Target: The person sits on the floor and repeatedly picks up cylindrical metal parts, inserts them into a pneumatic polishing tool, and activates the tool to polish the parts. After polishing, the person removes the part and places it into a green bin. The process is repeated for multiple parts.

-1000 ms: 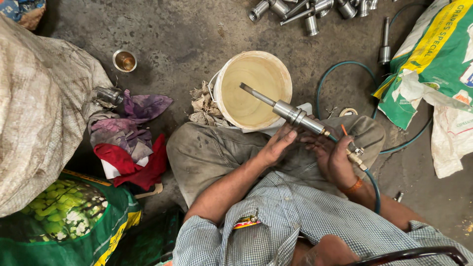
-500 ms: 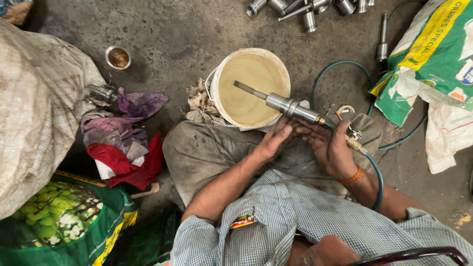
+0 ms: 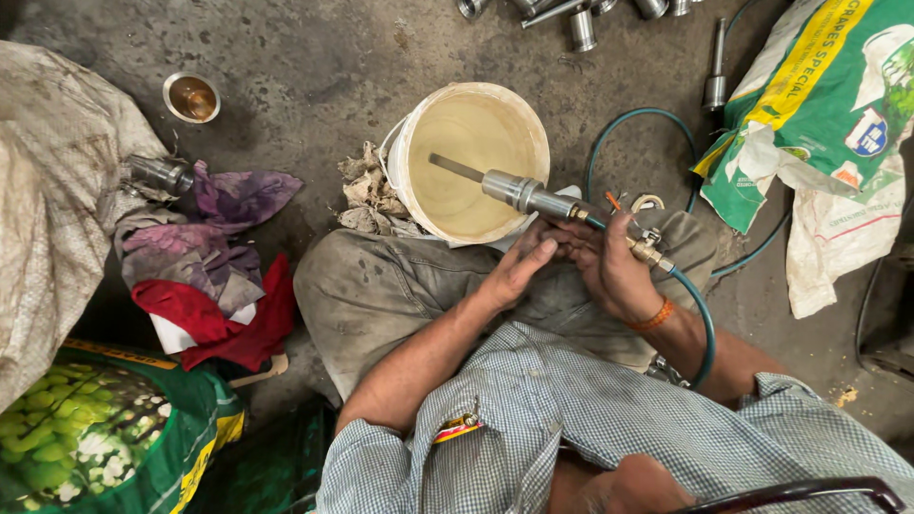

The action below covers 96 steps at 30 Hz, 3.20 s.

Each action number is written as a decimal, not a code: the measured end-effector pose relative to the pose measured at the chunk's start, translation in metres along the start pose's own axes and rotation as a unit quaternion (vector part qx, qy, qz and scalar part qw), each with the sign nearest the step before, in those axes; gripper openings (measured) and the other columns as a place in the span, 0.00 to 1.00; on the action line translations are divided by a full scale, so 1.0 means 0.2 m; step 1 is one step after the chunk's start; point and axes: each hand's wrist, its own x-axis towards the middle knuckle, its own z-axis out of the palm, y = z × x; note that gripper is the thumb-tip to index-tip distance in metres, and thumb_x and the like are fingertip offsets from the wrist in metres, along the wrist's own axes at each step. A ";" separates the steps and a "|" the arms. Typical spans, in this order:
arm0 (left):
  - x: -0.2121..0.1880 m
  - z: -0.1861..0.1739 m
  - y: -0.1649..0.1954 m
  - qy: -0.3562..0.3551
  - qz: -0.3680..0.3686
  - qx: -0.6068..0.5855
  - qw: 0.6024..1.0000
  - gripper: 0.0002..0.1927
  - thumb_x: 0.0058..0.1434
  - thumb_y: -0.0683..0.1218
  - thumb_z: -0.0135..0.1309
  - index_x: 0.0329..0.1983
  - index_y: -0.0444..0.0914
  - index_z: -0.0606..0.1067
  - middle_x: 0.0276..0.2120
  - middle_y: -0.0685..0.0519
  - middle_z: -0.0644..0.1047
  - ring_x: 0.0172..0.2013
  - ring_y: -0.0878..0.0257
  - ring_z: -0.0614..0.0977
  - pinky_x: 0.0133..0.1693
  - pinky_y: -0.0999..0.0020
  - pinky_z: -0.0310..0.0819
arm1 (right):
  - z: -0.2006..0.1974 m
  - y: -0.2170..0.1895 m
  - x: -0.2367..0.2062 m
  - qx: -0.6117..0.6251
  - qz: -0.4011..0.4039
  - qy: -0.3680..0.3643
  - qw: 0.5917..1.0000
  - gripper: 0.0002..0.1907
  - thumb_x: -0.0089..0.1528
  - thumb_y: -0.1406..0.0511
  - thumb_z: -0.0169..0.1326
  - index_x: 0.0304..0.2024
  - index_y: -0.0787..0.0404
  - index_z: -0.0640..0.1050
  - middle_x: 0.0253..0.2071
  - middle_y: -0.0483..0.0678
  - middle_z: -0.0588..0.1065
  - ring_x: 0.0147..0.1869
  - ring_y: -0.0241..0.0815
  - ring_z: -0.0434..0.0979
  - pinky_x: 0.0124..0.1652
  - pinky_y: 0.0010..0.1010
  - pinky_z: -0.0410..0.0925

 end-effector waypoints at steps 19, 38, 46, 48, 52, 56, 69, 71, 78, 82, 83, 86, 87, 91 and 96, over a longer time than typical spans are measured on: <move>0.01 0.01 0.07 0.040 -0.006 -0.025 0.999 0.38 0.72 0.58 0.48 0.75 0.31 0.55 0.57 0.47 0.72 0.59 0.58 0.74 0.65 0.62 0.65 | 0.16 -0.10 0.04 -0.009 -0.038 -0.051 0.998 0.40 0.69 0.40 0.38 0.65 0.67 0.68 0.60 0.56 0.75 0.60 0.47 0.77 0.58 0.40 0.70; 0.07 0.17 -0.07 0.051 -0.003 -0.243 0.969 0.38 0.63 0.72 0.46 0.62 0.40 0.68 0.64 0.41 0.71 0.63 0.43 0.75 0.61 0.44 0.70 | -0.04 0.19 -0.41 0.027 -0.216 -0.083 0.973 0.42 0.69 0.41 0.37 0.71 0.65 0.61 0.63 0.52 0.73 0.60 0.48 0.74 0.56 0.38 0.66; 0.04 0.42 -0.18 0.179 -0.029 -0.283 0.942 0.25 0.72 0.66 0.50 0.43 0.39 0.72 0.35 0.49 0.76 0.38 0.54 0.77 0.42 0.56 0.72 | -0.40 0.08 -0.54 -0.443 -0.593 -0.046 0.671 0.30 0.56 0.52 0.68 0.53 0.60 0.73 0.62 0.57 0.70 0.57 0.53 0.76 0.51 0.37 0.71; 0.01 0.47 -0.17 0.187 -0.011 -0.213 0.959 0.25 0.68 0.67 0.50 0.39 0.41 0.71 0.30 0.50 0.73 0.32 0.57 0.74 0.38 0.58 0.70 | -0.49 0.09 -0.60 -0.501 -0.574 -0.010 0.648 0.23 0.55 0.58 0.67 0.49 0.60 0.79 0.62 0.57 0.72 0.56 0.51 0.77 0.51 0.37 0.71; -0.01 0.55 -0.10 0.153 0.023 -0.173 0.973 0.26 0.67 0.69 0.50 0.38 0.41 0.69 0.28 0.51 0.72 0.28 0.58 0.73 0.35 0.61 0.68 | -0.63 0.14 -0.72 -0.518 -0.540 0.036 0.663 0.16 0.52 0.60 0.67 0.37 0.61 0.77 0.60 0.55 0.74 0.58 0.51 0.77 0.52 0.41 0.70; 0.00 0.66 -0.07 0.052 0.023 -0.125 0.990 0.26 0.69 0.68 0.51 0.40 0.41 0.68 0.29 0.52 0.71 0.28 0.59 0.72 0.35 0.62 0.67 | -0.66 0.26 -0.77 -0.334 -0.482 0.008 0.810 0.17 0.58 0.59 0.69 0.43 0.60 0.79 0.59 0.53 0.75 0.62 0.46 0.78 0.56 0.38 0.73; 0.05 1.09 0.02 -0.268 -0.092 0.161 0.946 0.25 0.60 0.59 0.64 0.46 0.36 0.72 0.48 0.42 0.78 0.55 0.49 0.79 0.60 0.50 0.72 | -0.38 0.44 -0.60 0.280 -0.082 -0.519 0.803 0.33 0.64 0.67 0.63 0.66 0.62 0.61 0.35 0.56 0.76 0.25 0.35 0.74 0.19 0.27 0.63; 0.04 1.02 -0.06 -0.170 -0.095 0.135 0.972 0.23 0.61 0.54 0.64 0.47 0.34 0.71 0.46 0.41 0.79 0.53 0.47 0.80 0.56 0.49 0.74 | -0.43 0.48 -0.55 0.241 -0.145 -0.499 0.819 0.39 0.62 0.65 0.65 0.69 0.47 0.57 0.34 0.55 0.76 0.23 0.32 0.73 0.18 0.24 0.63; 0.08 0.78 -0.30 0.250 -0.012 0.316 0.915 0.24 0.63 0.44 0.60 0.59 0.31 0.68 0.48 0.44 0.77 0.53 0.50 0.78 0.54 0.55 0.73 | -0.55 0.41 -0.27 -0.232 -0.316 -0.115 0.913 0.21 0.62 0.62 0.68 0.50 0.67 0.75 0.36 0.49 0.77 0.40 0.37 0.74 0.39 0.32 0.70; 0.01 0.72 -0.22 0.177 -0.034 0.343 0.922 0.30 0.63 0.44 0.60 0.66 0.31 0.66 0.59 0.44 0.75 0.62 0.54 0.77 0.62 0.61 0.70 | -0.60 0.35 -0.28 -0.162 -0.384 -0.063 0.907 0.28 0.59 0.63 0.64 0.58 0.68 0.71 0.45 0.46 0.76 0.50 0.34 0.73 0.48 0.31 0.70; 0.01 0.70 -0.19 0.193 -0.020 0.350 0.917 0.31 0.62 0.43 0.61 0.65 0.29 0.66 0.58 0.40 0.74 0.59 0.51 0.76 0.61 0.57 0.70 | -0.61 0.34 -0.29 -0.156 -0.388 -0.066 0.906 0.29 0.60 0.63 0.63 0.60 0.69 0.70 0.47 0.47 0.75 0.51 0.34 0.72 0.50 0.30 0.69; 0.04 0.63 -0.17 0.174 0.014 0.354 0.919 0.36 0.58 0.42 0.65 0.67 0.26 0.64 0.57 0.34 0.72 0.58 0.46 0.75 0.61 0.51 0.70 | -0.61 0.36 -0.31 -0.278 -0.171 -0.102 0.940 0.24 0.61 0.60 0.68 0.51 0.68 0.76 0.39 0.53 0.73 0.43 0.38 0.70 0.44 0.35 0.69; 0.09 0.60 -0.20 0.113 0.021 0.345 0.932 0.40 0.56 0.43 0.65 0.69 0.29 0.61 0.60 0.36 0.71 0.60 0.48 0.74 0.62 0.53 0.69 | -0.59 0.37 -0.31 -0.226 -0.206 -0.144 0.941 0.24 0.60 0.62 0.67 0.53 0.68 0.75 0.41 0.50 0.73 0.45 0.37 0.70 0.46 0.33 0.69; 0.24 0.58 -0.40 0.111 -0.020 0.180 0.977 0.42 0.60 0.48 0.64 0.72 0.31 0.57 0.62 0.35 0.73 0.61 0.46 0.78 0.62 0.55 0.69 | -0.56 0.41 -0.28 -0.164 -0.342 -0.122 0.917 0.29 0.58 0.66 0.65 0.59 0.67 0.71 0.48 0.43 0.74 0.51 0.35 0.71 0.52 0.31 0.68; 0.22 0.65 -0.30 0.223 -0.035 0.354 0.908 0.42 0.59 0.46 0.63 0.72 0.33 0.56 0.58 0.35 0.74 0.56 0.48 0.78 0.56 0.56 0.74 | -0.63 0.43 -0.25 -0.108 -0.309 -0.047 0.944 0.23 0.59 0.67 0.66 0.54 0.65 0.74 0.43 0.44 0.73 0.48 0.37 0.71 0.50 0.31 0.69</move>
